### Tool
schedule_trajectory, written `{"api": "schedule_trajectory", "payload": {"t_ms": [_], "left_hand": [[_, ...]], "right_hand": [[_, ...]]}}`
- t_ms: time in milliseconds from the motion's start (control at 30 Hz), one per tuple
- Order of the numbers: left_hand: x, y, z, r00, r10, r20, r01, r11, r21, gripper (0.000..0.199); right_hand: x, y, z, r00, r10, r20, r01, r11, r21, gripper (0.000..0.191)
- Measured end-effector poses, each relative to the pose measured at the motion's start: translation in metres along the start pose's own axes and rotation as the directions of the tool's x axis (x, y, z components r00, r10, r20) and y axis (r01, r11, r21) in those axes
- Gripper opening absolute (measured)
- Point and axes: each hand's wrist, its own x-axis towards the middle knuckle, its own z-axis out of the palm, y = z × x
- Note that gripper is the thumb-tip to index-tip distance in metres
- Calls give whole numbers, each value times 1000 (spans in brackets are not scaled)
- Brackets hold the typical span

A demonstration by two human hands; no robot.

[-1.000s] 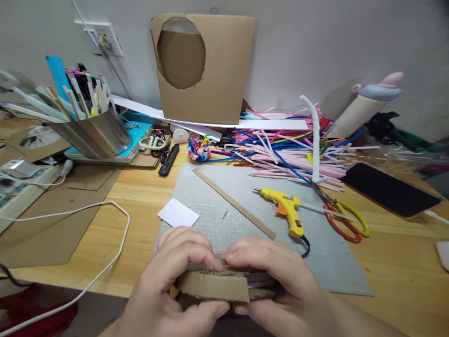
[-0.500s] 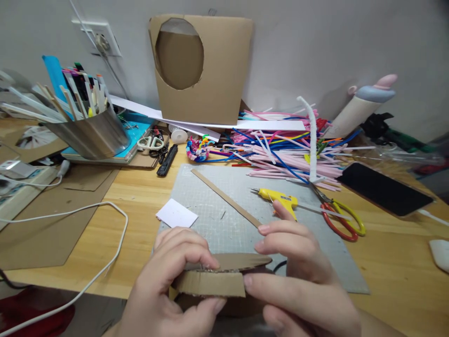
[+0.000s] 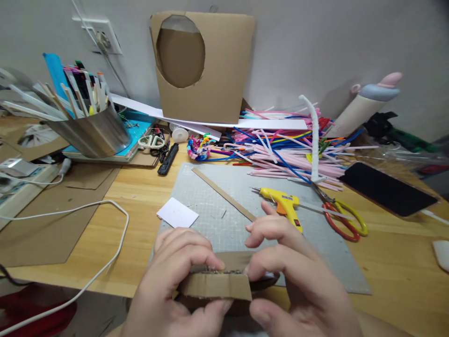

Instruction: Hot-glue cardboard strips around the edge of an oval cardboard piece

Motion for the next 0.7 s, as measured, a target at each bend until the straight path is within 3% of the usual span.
{"api": "schedule_trajectory", "payload": {"t_ms": [100, 200, 467, 700], "left_hand": [[-2, 4, 0, 999, 34, -5, -34, 998, 57, 15], [-5, 7, 1, 996, 82, 23, -84, 989, 118, 17], [-4, 11, 3, 992, 121, 31, -124, 975, 182, 20], [-1, 11, 0, 993, 104, 63, -110, 989, 102, 21]], "right_hand": [[6, -12, -6, 988, 153, 36, -154, 988, 30, 15], [9, -16, -13, 968, 226, 110, -231, 972, 36, 18], [9, -14, -18, 944, 273, 184, -283, 959, 29, 17], [7, -14, -15, 941, 286, 182, -312, 940, 139, 18]]}}
